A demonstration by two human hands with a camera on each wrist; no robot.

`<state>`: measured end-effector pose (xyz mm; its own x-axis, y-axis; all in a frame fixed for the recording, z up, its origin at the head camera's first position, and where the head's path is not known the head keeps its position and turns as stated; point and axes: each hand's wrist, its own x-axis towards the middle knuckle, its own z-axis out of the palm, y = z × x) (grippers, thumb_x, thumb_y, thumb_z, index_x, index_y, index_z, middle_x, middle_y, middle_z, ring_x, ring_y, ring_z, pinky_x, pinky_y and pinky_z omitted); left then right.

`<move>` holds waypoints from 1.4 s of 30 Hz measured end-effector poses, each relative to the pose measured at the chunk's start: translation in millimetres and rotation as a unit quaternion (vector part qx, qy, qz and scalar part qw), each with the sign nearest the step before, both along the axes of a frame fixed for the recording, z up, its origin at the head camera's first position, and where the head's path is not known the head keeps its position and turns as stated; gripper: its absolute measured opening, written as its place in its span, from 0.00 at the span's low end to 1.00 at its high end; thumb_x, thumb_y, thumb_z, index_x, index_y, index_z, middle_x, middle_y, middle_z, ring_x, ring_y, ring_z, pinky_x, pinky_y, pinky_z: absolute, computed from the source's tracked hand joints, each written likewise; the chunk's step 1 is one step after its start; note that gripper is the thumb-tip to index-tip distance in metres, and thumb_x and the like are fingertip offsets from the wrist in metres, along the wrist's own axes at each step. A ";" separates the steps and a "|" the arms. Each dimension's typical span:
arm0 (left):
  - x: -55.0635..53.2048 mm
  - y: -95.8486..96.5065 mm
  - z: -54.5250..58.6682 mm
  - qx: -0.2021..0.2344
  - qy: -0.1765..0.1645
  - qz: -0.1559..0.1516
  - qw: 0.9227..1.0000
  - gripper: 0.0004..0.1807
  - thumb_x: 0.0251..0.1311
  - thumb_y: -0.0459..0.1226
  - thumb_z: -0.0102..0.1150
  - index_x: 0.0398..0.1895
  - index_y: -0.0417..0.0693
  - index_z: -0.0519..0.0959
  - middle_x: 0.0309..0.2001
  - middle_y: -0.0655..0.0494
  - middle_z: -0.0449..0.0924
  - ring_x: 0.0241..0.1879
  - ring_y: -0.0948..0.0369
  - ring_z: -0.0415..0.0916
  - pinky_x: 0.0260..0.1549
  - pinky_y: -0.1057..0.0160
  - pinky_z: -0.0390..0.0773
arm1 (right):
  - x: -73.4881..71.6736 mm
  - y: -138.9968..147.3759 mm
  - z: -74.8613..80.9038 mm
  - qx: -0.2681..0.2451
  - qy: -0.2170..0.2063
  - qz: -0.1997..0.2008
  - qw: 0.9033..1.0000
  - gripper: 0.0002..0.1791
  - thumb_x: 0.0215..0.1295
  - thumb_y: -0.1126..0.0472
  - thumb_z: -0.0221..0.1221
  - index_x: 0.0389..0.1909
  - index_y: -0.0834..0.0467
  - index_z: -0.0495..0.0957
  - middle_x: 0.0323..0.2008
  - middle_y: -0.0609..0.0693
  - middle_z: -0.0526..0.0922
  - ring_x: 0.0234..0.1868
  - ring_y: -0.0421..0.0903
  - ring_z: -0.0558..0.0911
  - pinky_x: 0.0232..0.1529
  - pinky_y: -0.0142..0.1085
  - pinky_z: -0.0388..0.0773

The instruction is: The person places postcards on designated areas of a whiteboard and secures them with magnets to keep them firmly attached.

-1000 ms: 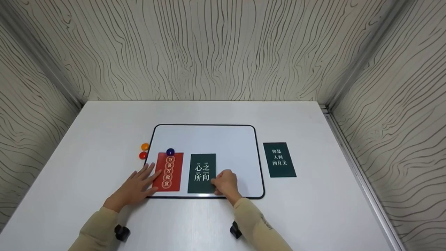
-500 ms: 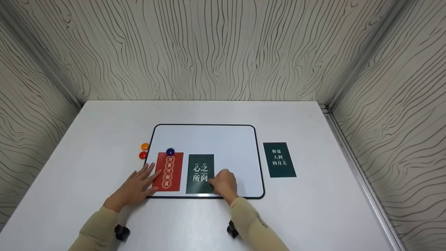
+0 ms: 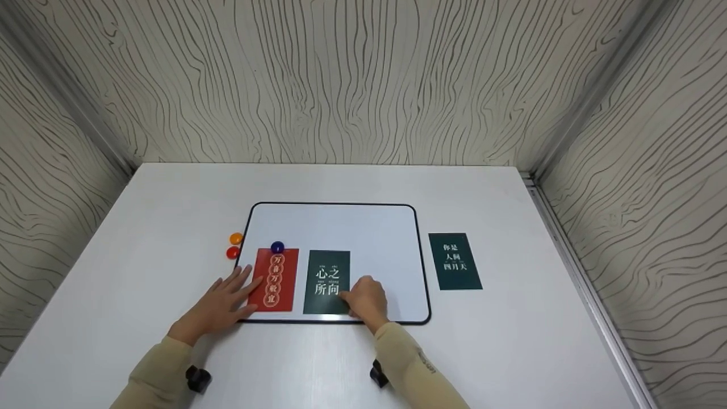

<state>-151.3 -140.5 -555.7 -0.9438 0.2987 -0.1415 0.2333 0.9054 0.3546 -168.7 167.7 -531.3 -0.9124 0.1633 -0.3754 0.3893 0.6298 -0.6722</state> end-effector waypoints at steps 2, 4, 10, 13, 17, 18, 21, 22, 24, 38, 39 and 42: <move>-0.4 -0.2 0.1 0.001 0.001 -0.001 1.000 0.34 0.65 0.56 0.51 0.72 0.61 0.61 0.78 0.53 0.50 0.79 0.48 0.43 0.75 0.39 0.50 | 0.1 0.4 0.1 0.008 0.000 0.008 1.000 0.12 0.57 0.58 0.67 0.25 0.58 0.73 0.15 0.46 0.74 0.12 0.38 0.73 0.14 0.25 0.69; -0.7 -0.3 -0.1 0.001 0.000 -0.002 1.000 0.33 0.65 0.56 0.51 0.72 0.61 0.61 0.78 0.53 0.50 0.79 0.48 0.43 0.75 0.39 0.50 | 0.1 0.3 0.4 0.013 -0.001 0.013 1.000 0.12 0.57 0.58 0.67 0.24 0.58 0.73 0.14 0.46 0.74 0.12 0.38 0.73 0.14 0.25 0.69; -0.2 -0.3 0.9 -0.001 -0.004 -0.001 1.000 0.34 0.65 0.56 0.51 0.72 0.62 0.60 0.78 0.53 0.49 0.79 0.48 0.42 0.75 0.39 0.50 | -0.5 1.1 -0.8 0.004 -0.005 0.012 1.000 0.12 0.57 0.58 0.67 0.25 0.57 0.73 0.13 0.45 0.73 0.13 0.38 0.72 0.15 0.26 0.69; 0.2 -0.4 1.2 0.001 -0.004 -0.001 1.000 0.34 0.65 0.56 0.51 0.73 0.62 0.60 0.78 0.54 0.49 0.79 0.48 0.42 0.75 0.39 0.50 | -0.4 2.4 -1.6 -0.006 -0.006 0.012 1.000 0.12 0.57 0.58 0.67 0.24 0.58 0.74 0.14 0.45 0.73 0.13 0.38 0.72 0.15 0.26 0.69; -0.1 -0.5 0.4 0.001 -0.001 -0.002 1.000 0.34 0.65 0.56 0.51 0.72 0.61 0.60 0.78 0.53 0.49 0.79 0.48 0.42 0.75 0.39 0.50 | 0.6 3.6 -1.9 -0.012 -0.004 0.014 1.000 0.11 0.57 0.58 0.66 0.25 0.58 0.74 0.15 0.45 0.73 0.14 0.39 0.72 0.16 0.26 0.70; -0.3 -0.3 0.3 -0.001 -0.002 -0.002 1.000 0.33 0.65 0.56 0.51 0.72 0.61 0.60 0.78 0.53 0.49 0.79 0.48 0.42 0.75 0.39 0.50 | 1.0 3.8 -1.8 -0.012 -0.001 0.016 1.000 0.11 0.58 0.58 0.66 0.25 0.58 0.74 0.15 0.46 0.73 0.14 0.39 0.73 0.16 0.26 0.70; -0.4 0.1 0.0 -0.005 -0.002 -0.001 1.000 0.33 0.65 0.55 0.51 0.72 0.61 0.60 0.78 0.53 0.50 0.79 0.49 0.43 0.74 0.39 0.51 | 2.5 4.2 -2.1 -0.004 0.008 0.026 1.000 0.10 0.60 0.58 0.64 0.27 0.59 0.75 0.16 0.47 0.74 0.15 0.39 0.73 0.17 0.26 0.70; -0.4 0.2 0.1 -0.006 -0.002 0.000 1.000 0.33 0.65 0.55 0.51 0.72 0.61 0.61 0.78 0.53 0.50 0.79 0.49 0.43 0.74 0.39 0.51 | 3.2 4.4 -1.9 0.001 0.011 0.031 0.999 0.10 0.60 0.58 0.64 0.28 0.59 0.75 0.17 0.47 0.74 0.15 0.39 0.73 0.17 0.26 0.71; -0.4 0.3 0.4 -0.008 -0.003 0.001 1.000 0.33 0.65 0.55 0.51 0.72 0.61 0.61 0.78 0.53 0.50 0.79 0.49 0.42 0.75 0.40 0.51 | 4.3 4.8 -1.3 0.008 0.015 0.038 0.999 0.10 0.61 0.58 0.63 0.28 0.59 0.76 0.17 0.47 0.75 0.16 0.39 0.73 0.18 0.27 0.70; 0.3 0.3 2.6 -0.010 -0.003 -0.001 1.000 0.33 0.66 0.56 0.50 0.73 0.62 0.59 0.78 0.54 0.48 0.79 0.49 0.41 0.75 0.40 0.50 | 6.9 3.0 5.6 0.066 0.110 0.128 0.983 0.07 0.62 0.59 0.62 0.30 0.58 0.77 0.21 0.48 0.77 0.22 0.39 0.73 0.23 0.28 0.68; 0.3 0.2 2.7 -0.010 -0.004 -0.001 1.000 0.33 0.66 0.56 0.50 0.73 0.62 0.59 0.78 0.54 0.48 0.79 0.49 0.41 0.75 0.40 0.50 | 7.2 2.9 5.7 0.068 0.121 0.139 0.981 0.06 0.62 0.60 0.62 0.30 0.58 0.77 0.21 0.48 0.77 0.23 0.39 0.72 0.24 0.28 0.68; 0.4 -0.1 1.9 -0.008 -0.006 -0.001 1.000 0.33 0.66 0.55 0.50 0.73 0.61 0.59 0.78 0.53 0.49 0.79 0.49 0.41 0.75 0.40 0.50 | 8.2 2.6 5.8 0.076 0.147 0.174 0.971 0.05 0.62 0.60 0.62 0.31 0.57 0.78 0.23 0.47 0.78 0.26 0.39 0.71 0.26 0.27 0.69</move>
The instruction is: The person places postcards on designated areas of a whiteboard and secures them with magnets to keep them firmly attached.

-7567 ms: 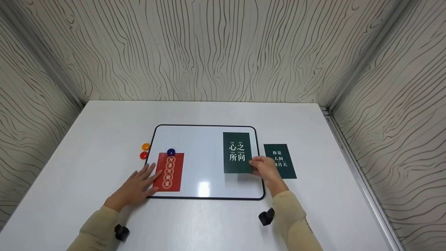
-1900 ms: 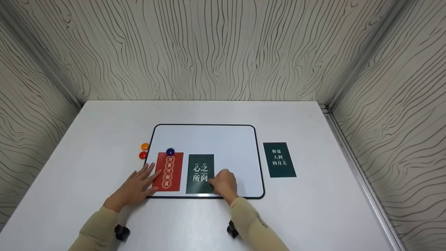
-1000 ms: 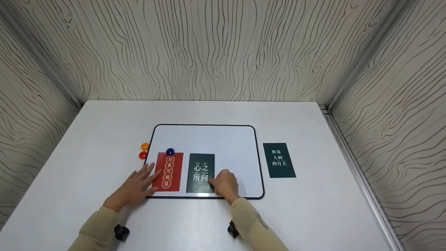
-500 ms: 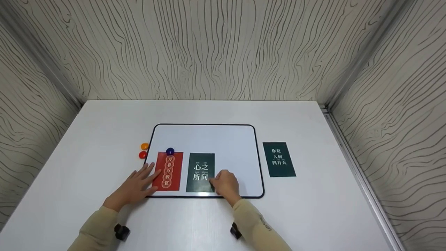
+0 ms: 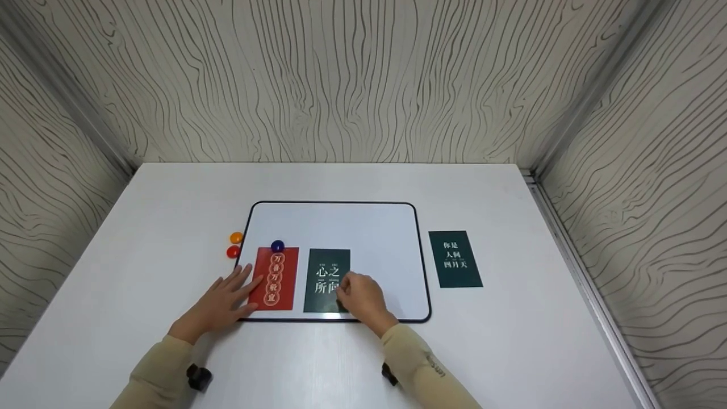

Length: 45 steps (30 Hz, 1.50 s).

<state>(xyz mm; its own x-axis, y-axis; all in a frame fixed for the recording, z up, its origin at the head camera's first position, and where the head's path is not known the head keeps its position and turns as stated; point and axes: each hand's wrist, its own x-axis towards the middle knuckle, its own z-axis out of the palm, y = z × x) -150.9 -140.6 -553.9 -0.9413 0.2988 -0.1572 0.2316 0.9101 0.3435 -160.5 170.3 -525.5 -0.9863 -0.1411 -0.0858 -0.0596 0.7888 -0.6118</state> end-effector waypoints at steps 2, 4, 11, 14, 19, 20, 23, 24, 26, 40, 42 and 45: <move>0.2 0.1 -0.2 0.002 -0.001 0.000 1.000 0.33 0.66 0.55 0.50 0.73 0.61 0.60 0.78 0.53 0.49 0.79 0.49 0.41 0.75 0.40 0.50 | 0.8 -0.3 -0.2 0.010 0.016 0.022 1.000 0.04 0.62 0.60 0.62 0.32 0.57 0.79 0.25 0.47 0.79 0.27 0.38 0.72 0.28 0.27 0.71; 0.3 0.4 -0.2 0.007 -0.001 0.001 1.000 0.33 0.65 0.55 0.51 0.73 0.62 0.60 0.78 0.54 0.49 0.79 0.49 0.42 0.75 0.40 0.50 | 1.8 -0.7 -0.5 0.026 0.030 0.043 0.998 0.04 0.62 0.60 0.62 0.34 0.56 0.79 0.27 0.46 0.80 0.29 0.38 0.74 0.30 0.28 0.74; 0.2 -0.1 -0.2 -0.005 0.014 0.000 1.000 0.34 0.64 0.56 0.52 0.72 0.61 0.61 0.77 0.53 0.52 0.78 0.48 0.45 0.74 0.39 0.53 | 6.5 -0.5 -5.9 0.091 0.122 0.118 0.981 0.12 0.62 0.56 0.62 0.44 0.56 0.80 0.42 0.49 0.83 0.45 0.43 0.82 0.49 0.39 0.83; -0.4 -0.6 0.6 -0.005 0.015 -0.001 1.000 0.34 0.64 0.56 0.52 0.72 0.61 0.61 0.77 0.53 0.52 0.78 0.48 0.45 0.74 0.40 0.53 | 6.9 1.0 -7.2 0.112 0.144 0.158 0.970 0.16 0.62 0.55 0.62 0.49 0.56 0.79 0.49 0.50 0.81 0.52 0.46 0.81 0.55 0.42 0.81; -2.7 -0.5 2.0 -0.009 0.014 -0.004 1.000 0.34 0.65 0.56 0.51 0.73 0.63 0.59 0.78 0.53 0.50 0.79 0.49 0.43 0.74 0.40 0.53 | 5.4 2.4 -5.4 0.133 0.127 0.209 0.960 0.24 0.64 0.51 0.61 0.60 0.52 0.74 0.64 0.54 0.73 0.67 0.54 0.72 0.66 0.51 0.72; -2.9 -0.5 2.2 -0.008 0.015 -0.004 1.000 0.34 0.65 0.56 0.51 0.73 0.63 0.59 0.78 0.53 0.50 0.79 0.48 0.43 0.74 0.39 0.53 | 4.9 2.3 -4.8 0.136 0.119 0.214 0.960 0.26 0.64 0.50 0.60 0.62 0.51 0.73 0.67 0.54 0.70 0.69 0.56 0.69 0.68 0.53 0.69; -3.3 -0.3 2.6 -0.004 0.013 -0.003 1.000 0.34 0.65 0.56 0.51 0.73 0.63 0.59 0.78 0.54 0.49 0.79 0.49 0.43 0.74 0.40 0.51 | 3.3 1.7 -3.8 0.142 0.087 0.224 0.960 0.29 0.67 0.47 0.57 0.67 0.49 0.68 0.72 0.55 0.64 0.73 0.59 0.63 0.72 0.59 0.61; -3.1 -0.1 2.5 0.001 0.010 -0.002 1.000 0.34 0.65 0.56 0.51 0.73 0.63 0.59 0.78 0.54 0.49 0.79 0.49 0.42 0.75 0.40 0.51 | 2.7 1.6 -4.5 0.145 0.077 0.227 0.960 0.30 0.67 0.45 0.55 0.68 0.48 0.66 0.73 0.55 0.62 0.74 0.59 0.61 0.72 0.60 0.59; -2.5 0.3 2.7 0.006 0.004 0.001 1.000 0.34 0.65 0.56 0.51 0.73 0.63 0.59 0.78 0.54 0.49 0.79 0.49 0.42 0.75 0.39 0.50 | 1.8 1.5 -6.4 0.152 0.061 0.231 0.959 0.31 0.68 0.44 0.53 0.70 0.46 0.63 0.75 0.55 0.59 0.76 0.59 0.58 0.73 0.62 0.55; -0.1 0.6 0.8 0.003 0.015 -0.001 1.000 0.35 0.63 0.55 0.53 0.72 0.61 0.60 0.77 0.52 0.52 0.78 0.48 0.45 0.74 0.38 0.52 | 0.3 1.2 -19.0 0.183 0.052 0.246 0.950 0.30 0.69 0.43 0.51 0.70 0.44 0.64 0.75 0.58 0.56 0.76 0.64 0.56 0.71 0.66 0.55; 0.0 0.7 0.3 0.006 0.017 -0.002 1.000 0.35 0.63 0.55 0.54 0.73 0.61 0.60 0.77 0.52 0.53 0.78 0.47 0.46 0.73 0.38 0.53 | 0.2 1.0 -19.7 0.182 0.049 0.246 0.951 0.29 0.69 0.43 0.51 0.70 0.44 0.64 0.75 0.59 0.56 0.75 0.64 0.56 0.71 0.67 0.55; -0.3 1.3 0.2 0.010 0.021 0.000 1.000 0.35 0.63 0.55 0.55 0.72 0.61 0.60 0.77 0.52 0.53 0.78 0.47 0.46 0.73 0.38 0.53 | 0.5 1.0 -20.4 0.175 0.041 0.244 0.953 0.29 0.69 0.43 0.52 0.70 0.43 0.64 0.75 0.58 0.56 0.76 0.64 0.55 0.71 0.67 0.53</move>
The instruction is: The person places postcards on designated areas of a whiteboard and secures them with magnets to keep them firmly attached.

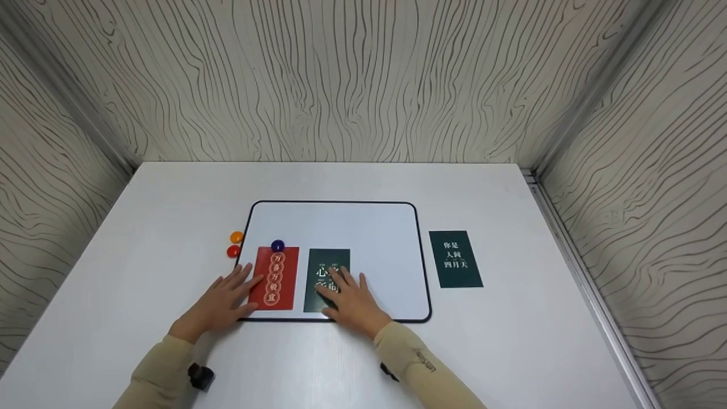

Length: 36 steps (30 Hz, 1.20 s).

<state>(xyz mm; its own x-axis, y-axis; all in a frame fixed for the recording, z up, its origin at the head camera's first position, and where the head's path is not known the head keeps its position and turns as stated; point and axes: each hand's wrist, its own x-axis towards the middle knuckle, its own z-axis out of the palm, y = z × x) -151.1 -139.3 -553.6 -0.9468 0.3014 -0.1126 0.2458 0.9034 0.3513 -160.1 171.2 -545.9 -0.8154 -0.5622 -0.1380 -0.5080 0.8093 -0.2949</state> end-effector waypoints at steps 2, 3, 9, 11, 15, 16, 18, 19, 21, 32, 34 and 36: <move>-0.5 0.5 0.4 0.001 -0.003 0.003 1.000 0.35 0.63 0.54 0.55 0.72 0.61 0.60 0.77 0.52 0.53 0.78 0.48 0.46 0.73 0.38 0.54 | 0.2 0.0 -0.4 -0.001 -0.004 -0.001 1.000 0.29 0.69 0.43 0.52 0.70 0.43 0.64 0.75 0.58 0.56 0.76 0.64 0.55 0.71 0.67 0.53; -0.7 0.6 0.9 0.002 -0.003 0.004 1.000 0.35 0.63 0.54 0.55 0.72 0.61 0.61 0.77 0.52 0.53 0.78 0.48 0.46 0.73 0.38 0.54 | 0.3 0.1 -0.4 0.000 -0.006 -0.001 1.000 0.29 0.69 0.43 0.52 0.70 0.42 0.63 0.76 0.58 0.55 0.76 0.64 0.54 0.71 0.67 0.53; -2.5 1.1 4.5 0.016 -0.009 0.009 1.000 0.34 0.61 0.52 0.59 0.71 0.58 0.64 0.76 0.51 0.55 0.78 0.47 0.48 0.72 0.38 0.55 | 1.6 0.6 0.6 -0.003 -0.012 -0.003 1.000 0.29 0.69 0.43 0.52 0.70 0.42 0.64 0.76 0.57 0.55 0.76 0.63 0.54 0.72 0.66 0.51; -3.3 1.3 5.2 0.022 -0.009 0.009 1.000 0.34 0.60 0.51 0.60 0.70 0.57 0.65 0.76 0.50 0.56 0.77 0.47 0.48 0.72 0.38 0.56 | 1.9 0.7 0.9 -0.004 -0.015 -0.005 1.000 0.29 0.69 0.43 0.52 0.70 0.42 0.64 0.76 0.57 0.55 0.77 0.63 0.54 0.73 0.66 0.51; -2.9 1.4 6.3 0.026 -0.008 0.009 1.000 0.33 0.60 0.50 0.61 0.69 0.56 0.67 0.76 0.50 0.57 0.77 0.47 0.50 0.72 0.38 0.57 | 2.0 0.6 1.8 -0.004 -0.016 -0.003 1.000 0.29 0.69 0.42 0.51 0.70 0.41 0.63 0.76 0.56 0.54 0.77 0.62 0.53 0.73 0.66 0.51; -2.7 1.3 6.5 0.027 -0.006 0.007 1.000 0.33 0.60 0.49 0.61 0.68 0.55 0.68 0.75 0.50 0.57 0.77 0.47 0.50 0.72 0.38 0.57 | 1.8 0.7 1.7 -0.004 -0.016 -0.003 1.000 0.29 0.69 0.42 0.51 0.70 0.41 0.63 0.76 0.56 0.54 0.77 0.62 0.53 0.73 0.66 0.51; -2.5 1.1 7.0 0.025 0.000 0.002 1.000 0.32 0.60 0.49 0.61 0.67 0.54 0.69 0.75 0.49 0.58 0.76 0.47 0.51 0.72 0.38 0.58 | 1.5 0.9 1.8 -0.004 -0.016 -0.004 1.000 0.29 0.69 0.42 0.51 0.70 0.41 0.63 0.76 0.56 0.54 0.77 0.62 0.53 0.73 0.65 0.51; -2.4 0.9 7.4 0.026 0.004 -0.001 1.000 0.31 0.60 0.49 0.61 0.67 0.54 0.69 0.74 0.49 0.59 0.76 0.47 0.52 0.71 0.38 0.58 | 1.2 1.0 1.7 -0.004 -0.016 -0.005 1.000 0.29 0.69 0.42 0.51 0.70 0.41 0.63 0.76 0.56 0.54 0.77 0.62 0.53 0.73 0.65 0.51; -2.5 0.3 8.3 0.029 0.010 -0.004 1.000 0.30 0.60 0.49 0.61 0.65 0.53 0.71 0.73 0.48 0.61 0.75 0.47 0.54 0.71 0.38 0.59 | 0.6 0.9 1.6 -0.003 -0.018 -0.007 1.000 0.29 0.69 0.42 0.52 0.70 0.40 0.63 0.76 0.55 0.54 0.77 0.61 0.53 0.73 0.65 0.51; -3.2 -4.8 9.3 0.019 0.065 -0.008 0.998 0.26 0.61 0.49 0.61 0.62 0.54 0.74 0.69 0.52 0.70 0.70 0.50 0.65 0.67 0.43 0.68 | -0.3 -0.3 3.0 -0.002 -0.026 -0.012 1.000 0.29 0.69 0.42 0.52 0.70 0.41 0.63 0.76 0.55 0.54 0.77 0.62 0.53 0.73 0.65 0.50; -3.3 -5.4 9.6 0.020 0.072 -0.007 0.997 0.26 0.61 0.49 0.60 0.62 0.54 0.74 0.68 0.53 0.70 0.69 0.50 0.66 0.67 0.44 0.69 | -0.3 -0.4 3.5 -0.004 -0.027 -0.014 1.000 0.29 0.69 0.42 0.52 0.70 0.41 0.64 0.76 0.55 0.54 0.77 0.62 0.52 0.74 0.65 0.50; -3.6 -5.8 10.1 0.022 0.079 -0.006 0.997 0.25 0.62 0.48 0.60 0.61 0.54 0.74 0.67 0.53 0.71 0.68 0.51 0.68 0.66 0.44 0.70 | -0.2 -0.6 4.0 -0.006 -0.031 -0.017 0.999 0.29 0.69 0.43 0.52 0.70 0.41 0.64 0.76 0.55 0.54 0.77 0.62 0.52 0.74 0.65 0.49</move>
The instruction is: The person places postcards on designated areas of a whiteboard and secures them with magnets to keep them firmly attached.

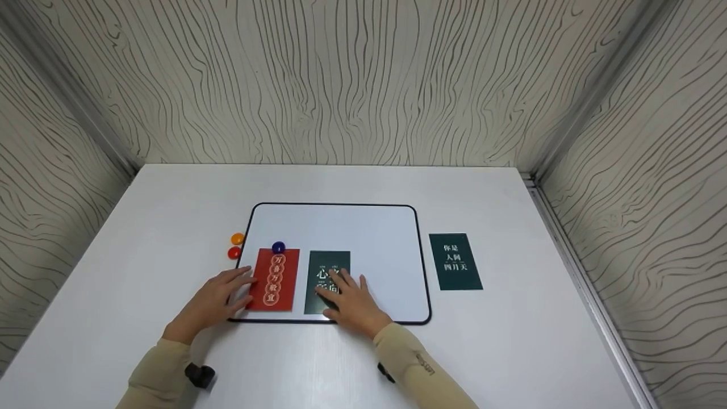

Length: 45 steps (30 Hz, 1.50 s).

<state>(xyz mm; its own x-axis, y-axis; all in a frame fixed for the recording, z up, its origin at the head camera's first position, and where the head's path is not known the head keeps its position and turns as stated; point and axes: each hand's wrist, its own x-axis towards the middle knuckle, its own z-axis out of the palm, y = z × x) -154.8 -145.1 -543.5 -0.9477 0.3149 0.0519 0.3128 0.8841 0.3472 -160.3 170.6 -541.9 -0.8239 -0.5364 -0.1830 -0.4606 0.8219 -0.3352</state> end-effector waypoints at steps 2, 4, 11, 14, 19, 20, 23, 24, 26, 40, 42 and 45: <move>-0.9 -0.4 0.1 0.002 0.007 0.003 1.000 0.24 0.62 0.48 0.60 0.60 0.54 0.75 0.66 0.53 0.73 0.67 0.51 0.69 0.65 0.45 0.71 | 0.4 -0.4 0.8 -0.003 -0.002 -0.001 1.000 0.29 0.68 0.43 0.52 0.70 0.41 0.64 0.76 0.55 0.54 0.77 0.62 0.52 0.74 0.65 0.49; -2.1 -1.0 0.3 0.002 0.011 0.010 1.000 0.22 0.62 0.48 0.59 0.59 0.54 0.76 0.65 0.53 0.74 0.67 0.51 0.70 0.65 0.45 0.72 | 0.7 -1.0 1.3 -0.005 -0.002 -0.002 1.000 0.29 0.68 0.43 0.53 0.69 0.42 0.64 0.76 0.56 0.55 0.77 0.62 0.52 0.73 0.66 0.49; -8.6 -5.1 2.5 0.025 0.026 0.060 0.998 0.19 0.63 0.47 0.59 0.56 0.53 0.79 0.62 0.52 0.77 0.64 0.52 0.73 0.64 0.49 0.74 | 0.9 -2.2 3.0 0.003 0.003 0.001 1.000 0.29 0.68 0.44 0.54 0.69 0.42 0.65 0.76 0.56 0.55 0.77 0.62 0.53 0.75 0.61 0.50; -11.2 -7.4 2.8 0.027 0.037 0.076 0.996 0.19 0.63 0.46 0.60 0.55 0.52 0.79 0.60 0.51 0.78 0.62 0.53 0.75 0.62 0.51 0.76 | 0.7 -2.7 3.5 0.005 -0.001 -0.002 1.000 0.29 0.68 0.45 0.54 0.69 0.42 0.65 0.76 0.56 0.55 0.77 0.62 0.53 0.75 0.58 0.55; -14.7 -11.1 3.1 0.020 0.045 0.090 0.995 0.18 0.64 0.44 0.59 0.55 0.50 0.79 0.58 0.51 0.79 0.60 0.53 0.76 0.61 0.52 0.77 | 1.1 -3.4 3.4 0.011 0.001 -0.009 1.000 0.29 0.68 0.44 0.54 0.69 0.41 0.65 0.76 0.54 0.55 0.77 0.61 0.54 0.72 0.57 0.61; -15.1 -11.9 3.4 0.022 0.044 0.092 0.995 0.18 0.64 0.44 0.58 0.55 0.50 0.79 0.58 0.51 0.79 0.60 0.53 0.75 0.61 0.52 0.77 | 1.1 -3.4 3.5 0.012 0.002 -0.009 1.000 0.29 0.68 0.44 0.54 0.69 0.40 0.65 0.76 0.54 0.55 0.77 0.61 0.54 0.72 0.57 0.61; -17.0 -14.4 3.7 0.028 0.035 0.102 0.994 0.19 0.64 0.45 0.58 0.57 0.51 0.78 0.59 0.51 0.78 0.61 0.53 0.74 0.61 0.51 0.76 | 1.1 -3.3 3.8 0.014 0.002 -0.009 1.000 0.29 0.68 0.44 0.54 0.69 0.40 0.64 0.76 0.54 0.55 0.77 0.61 0.54 0.73 0.56 0.61; -17.6 -15.3 3.6 0.033 0.032 0.105 0.993 0.20 0.64 0.45 0.58 0.58 0.51 0.77 0.59 0.51 0.78 0.61 0.52 0.74 0.62 0.51 0.76 | 1.0 -3.1 3.9 0.013 0.001 -0.009 1.000 0.29 0.68 0.43 0.54 0.69 0.39 0.64 0.76 0.53 0.54 0.77 0.61 0.54 0.73 0.56 0.61; -18.8 -17.2 3.4 0.043 0.028 0.114 0.992 0.20 0.64 0.44 0.58 0.58 0.52 0.77 0.60 0.50 0.78 0.62 0.52 0.74 0.62 0.50 0.76 | 0.8 -2.7 4.1 0.012 -0.001 -0.010 1.000 0.29 0.68 0.43 0.54 0.69 0.39 0.64 0.76 0.53 0.54 0.77 0.60 0.54 0.73 0.56 0.61; -36.5 -35.3 -8.8 0.191 -0.018 0.182 0.964 0.22 0.64 0.43 0.59 0.60 0.51 0.75 0.56 0.49 0.78 0.54 0.53 0.76 0.57 0.48 0.78 | 0.1 -1.5 2.9 -0.001 -0.009 -0.010 1.000 0.29 0.68 0.44 0.54 0.69 0.39 0.64 0.77 0.53 0.54 0.77 0.61 0.53 0.73 0.58 0.60; -39.0 -37.2 -11.4 0.212 -0.025 0.191 0.958 0.22 0.64 0.42 0.59 0.60 0.51 0.75 0.55 0.49 0.78 0.54 0.53 0.75 0.57 0.49 0.78 | 0.2 -1.5 3.3 -0.002 -0.011 -0.009 1.000 0.29 0.68 0.44 0.54 0.69 0.39 0.64 0.77 0.53 0.54 0.77 0.61 0.53 0.73 0.58 0.59; -41.4 -39.1 -14.9 0.236 -0.022 0.194 0.952 0.22 0.63 0.41 0.59 0.60 0.51 0.74 0.53 0.48 0.78 0.53 0.53 0.75 0.56 0.50 0.78 | 0.1 -1.4 3.8 -0.003 -0.014 -0.011 1.000 0.29 0.67 0.45 0.55 0.69 0.39 0.64 0.77 0.53 0.54 0.77 0.61 0.53 0.73 0.58 0.59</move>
<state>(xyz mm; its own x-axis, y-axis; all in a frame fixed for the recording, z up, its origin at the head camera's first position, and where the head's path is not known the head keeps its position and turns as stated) -196.2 -184.2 -558.4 -0.9924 -0.1074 0.0594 -0.0285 0.6725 0.7395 -160.1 169.2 -538.2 -0.8306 -0.5188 -0.2025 -0.4325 0.8300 -0.3523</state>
